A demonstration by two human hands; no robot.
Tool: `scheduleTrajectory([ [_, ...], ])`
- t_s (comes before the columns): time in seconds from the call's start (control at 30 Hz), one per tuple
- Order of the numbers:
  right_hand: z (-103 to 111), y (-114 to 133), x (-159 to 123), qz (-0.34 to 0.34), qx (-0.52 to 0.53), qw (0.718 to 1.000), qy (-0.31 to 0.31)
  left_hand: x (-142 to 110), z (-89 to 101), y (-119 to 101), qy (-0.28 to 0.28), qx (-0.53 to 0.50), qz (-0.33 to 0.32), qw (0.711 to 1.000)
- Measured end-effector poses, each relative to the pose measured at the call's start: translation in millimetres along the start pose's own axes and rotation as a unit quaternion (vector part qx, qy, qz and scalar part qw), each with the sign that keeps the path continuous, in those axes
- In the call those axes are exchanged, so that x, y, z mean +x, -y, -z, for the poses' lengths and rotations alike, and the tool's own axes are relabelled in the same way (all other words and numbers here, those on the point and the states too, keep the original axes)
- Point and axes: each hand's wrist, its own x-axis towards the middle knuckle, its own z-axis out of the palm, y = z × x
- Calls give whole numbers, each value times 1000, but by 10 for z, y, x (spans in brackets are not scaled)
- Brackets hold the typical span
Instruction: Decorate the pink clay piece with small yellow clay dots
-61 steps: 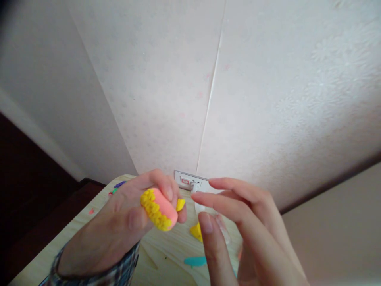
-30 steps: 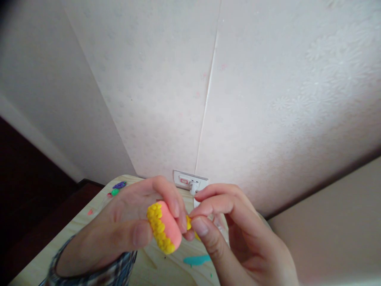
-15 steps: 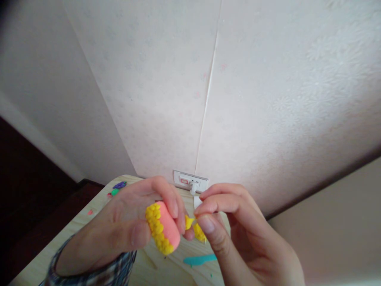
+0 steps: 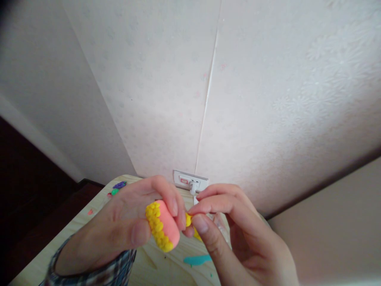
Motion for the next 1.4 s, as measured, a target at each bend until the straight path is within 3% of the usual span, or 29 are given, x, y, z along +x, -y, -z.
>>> scheduleTrajectory([
  [0.6, 36, -69, -41, 17, 24, 999, -25, -7, 22, 19, 4, 18, -14, 1000],
  [0.83, -13, -64, -38, -35, 30, 996, -71, -8, 38, 27, -8, 23, -7, 1000],
  [1.07, 108, -168, -63, -30, 19, 997, -67, -10, 41, 8, -49, 51, -16, 997],
  [1.4, -10, -36, -9, -36, 69, 994, -75, -1, 23, -3, -47, 57, -16, 997],
])
